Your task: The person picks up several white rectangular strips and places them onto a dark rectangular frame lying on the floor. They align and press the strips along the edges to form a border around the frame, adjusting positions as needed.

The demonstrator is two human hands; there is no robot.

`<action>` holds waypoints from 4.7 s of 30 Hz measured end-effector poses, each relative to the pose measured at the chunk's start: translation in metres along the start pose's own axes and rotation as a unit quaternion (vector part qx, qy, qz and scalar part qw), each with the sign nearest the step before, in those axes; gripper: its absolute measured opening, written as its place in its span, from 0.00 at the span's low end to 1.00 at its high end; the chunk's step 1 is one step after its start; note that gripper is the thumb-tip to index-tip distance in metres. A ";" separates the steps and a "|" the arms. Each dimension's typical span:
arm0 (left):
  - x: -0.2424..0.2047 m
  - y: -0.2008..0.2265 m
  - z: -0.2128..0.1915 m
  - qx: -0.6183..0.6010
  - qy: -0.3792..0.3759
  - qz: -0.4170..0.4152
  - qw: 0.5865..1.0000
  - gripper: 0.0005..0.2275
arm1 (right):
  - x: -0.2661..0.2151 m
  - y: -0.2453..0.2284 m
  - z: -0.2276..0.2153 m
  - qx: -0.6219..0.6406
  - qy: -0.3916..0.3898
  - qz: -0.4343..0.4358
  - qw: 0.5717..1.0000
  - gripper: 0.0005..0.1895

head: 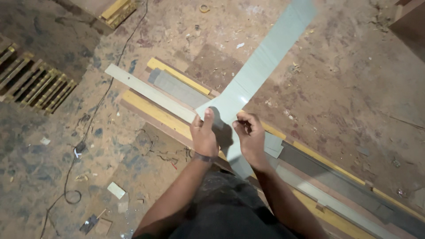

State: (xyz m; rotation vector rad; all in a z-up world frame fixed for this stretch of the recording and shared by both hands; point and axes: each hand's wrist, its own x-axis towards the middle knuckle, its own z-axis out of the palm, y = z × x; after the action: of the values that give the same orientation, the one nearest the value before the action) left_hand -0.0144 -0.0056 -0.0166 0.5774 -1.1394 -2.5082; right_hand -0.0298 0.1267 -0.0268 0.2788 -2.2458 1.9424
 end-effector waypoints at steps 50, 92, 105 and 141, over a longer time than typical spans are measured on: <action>0.054 -0.098 -0.185 0.049 -0.053 -0.230 0.971 0.07 | 0.042 0.140 -0.064 -0.213 -0.436 0.236 0.842 0.16; 0.425 -0.152 -0.320 0.552 -0.088 -0.177 0.810 0.18 | 0.042 0.142 -0.073 0.034 0.308 0.405 0.860 0.15; 0.319 -0.128 -0.269 0.591 -0.202 -0.101 0.775 0.09 | -0.043 0.066 -0.132 -0.450 0.140 0.254 0.844 0.11; 0.203 -0.336 -0.162 0.719 -0.602 0.180 0.296 0.19 | -0.279 0.189 -0.185 -0.312 -0.014 0.550 0.775 0.51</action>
State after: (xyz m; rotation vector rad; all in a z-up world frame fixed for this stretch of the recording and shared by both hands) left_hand -0.1533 0.0112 -0.4184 -1.5118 -3.1510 -0.2334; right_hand 0.1950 0.3466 -0.2486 -1.3725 -3.2231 1.1985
